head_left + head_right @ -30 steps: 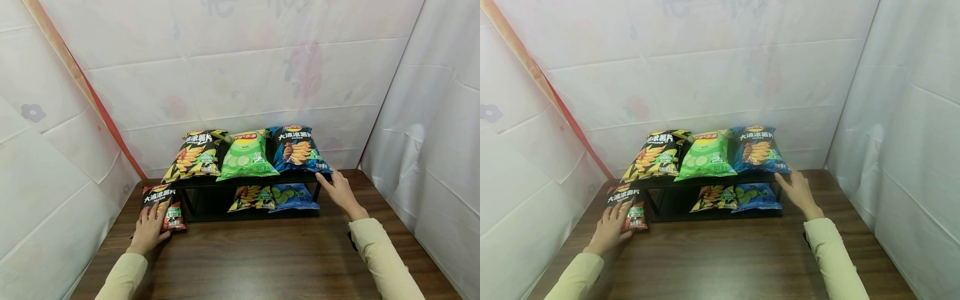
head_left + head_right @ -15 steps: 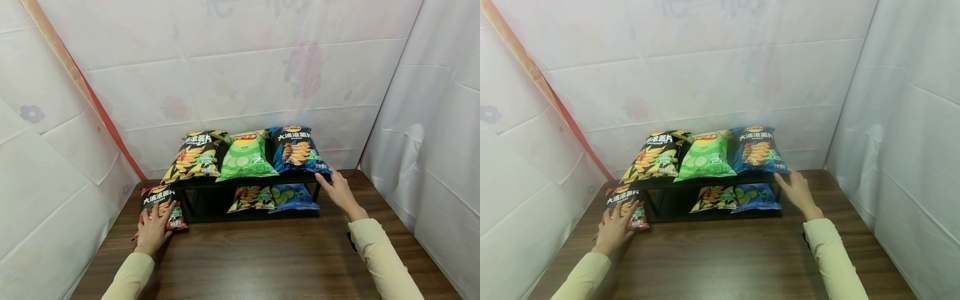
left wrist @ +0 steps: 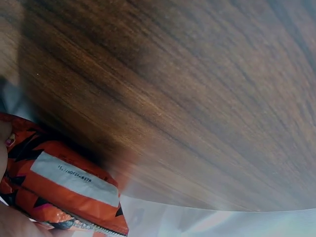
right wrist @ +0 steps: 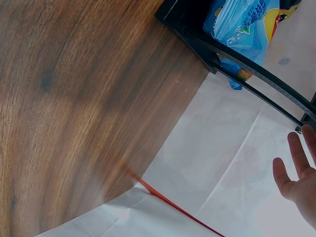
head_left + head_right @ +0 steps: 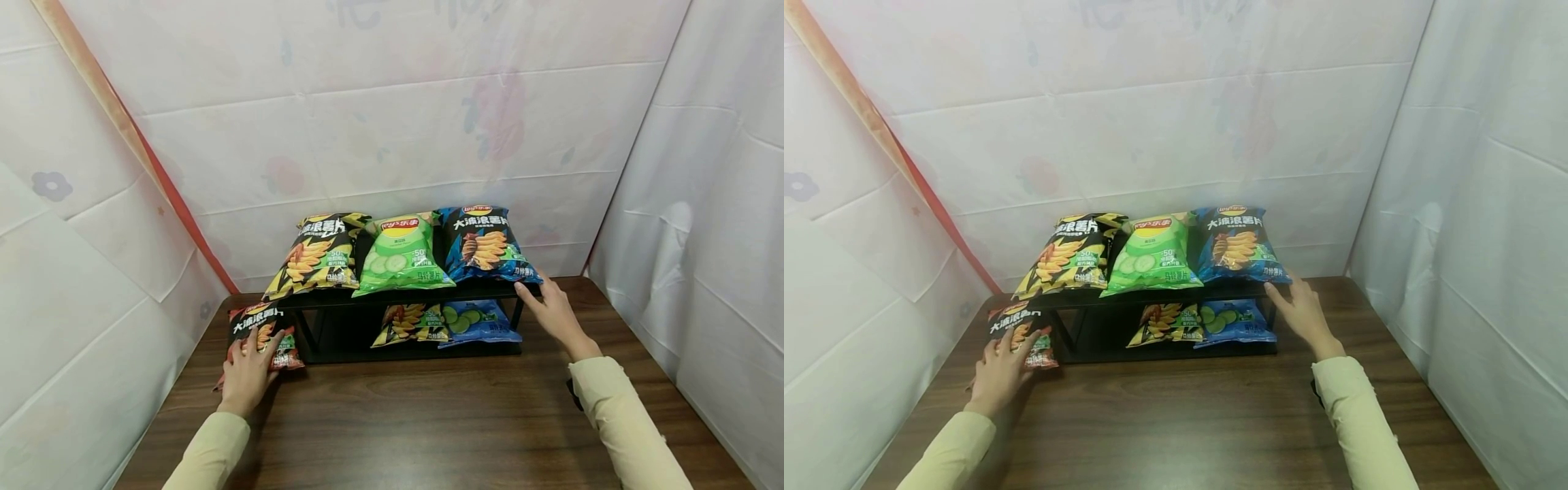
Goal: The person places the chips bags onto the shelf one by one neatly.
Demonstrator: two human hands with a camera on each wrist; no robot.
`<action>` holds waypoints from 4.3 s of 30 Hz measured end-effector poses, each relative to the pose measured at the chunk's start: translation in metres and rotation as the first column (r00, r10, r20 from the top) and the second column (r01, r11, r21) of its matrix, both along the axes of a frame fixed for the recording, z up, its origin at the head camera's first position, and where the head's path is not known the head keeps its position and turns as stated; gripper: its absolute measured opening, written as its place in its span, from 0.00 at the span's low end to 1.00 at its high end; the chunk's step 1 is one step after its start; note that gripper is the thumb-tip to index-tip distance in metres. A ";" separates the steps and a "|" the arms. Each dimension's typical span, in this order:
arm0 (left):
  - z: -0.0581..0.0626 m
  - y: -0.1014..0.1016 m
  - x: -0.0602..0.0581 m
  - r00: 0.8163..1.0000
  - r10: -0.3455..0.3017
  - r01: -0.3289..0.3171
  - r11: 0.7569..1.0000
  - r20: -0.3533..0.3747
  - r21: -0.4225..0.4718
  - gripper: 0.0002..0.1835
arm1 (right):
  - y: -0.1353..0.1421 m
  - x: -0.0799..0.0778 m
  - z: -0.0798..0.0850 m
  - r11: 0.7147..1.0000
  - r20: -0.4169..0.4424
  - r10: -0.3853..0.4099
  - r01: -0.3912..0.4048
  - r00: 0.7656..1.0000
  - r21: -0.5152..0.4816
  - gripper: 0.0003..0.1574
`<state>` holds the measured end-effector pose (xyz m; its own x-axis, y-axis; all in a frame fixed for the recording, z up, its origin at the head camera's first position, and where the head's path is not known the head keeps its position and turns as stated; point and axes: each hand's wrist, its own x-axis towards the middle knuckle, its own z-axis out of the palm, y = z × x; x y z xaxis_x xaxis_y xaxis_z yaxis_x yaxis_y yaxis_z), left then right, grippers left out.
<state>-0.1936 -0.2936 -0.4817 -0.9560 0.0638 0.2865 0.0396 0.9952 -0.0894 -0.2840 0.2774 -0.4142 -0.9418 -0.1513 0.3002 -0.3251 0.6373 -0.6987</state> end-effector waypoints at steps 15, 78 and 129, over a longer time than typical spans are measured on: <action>0.019 0.001 -0.001 0.998 -0.032 0.030 0.999 -0.056 -0.024 0.41 | 0.000 0.000 0.000 1.000 0.003 0.004 -0.004 1.000 -0.002 0.39; 0.107 0.037 0.023 0.998 -0.054 0.060 0.985 0.043 -0.162 0.31 | 0.001 0.001 0.000 1.000 0.008 0.020 -0.020 1.000 0.006 0.39; 0.165 0.089 0.043 0.968 -0.166 0.195 0.969 0.186 -0.153 0.29 | 0.001 0.000 0.002 1.000 0.028 0.013 -0.013 1.000 0.008 0.41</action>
<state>-0.1504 -0.2050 -0.3166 -0.9576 0.2734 0.0907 0.2468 0.9411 -0.2312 -0.2836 0.2781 -0.4126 -0.9478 -0.1661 0.2724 -0.3138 0.6386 -0.7026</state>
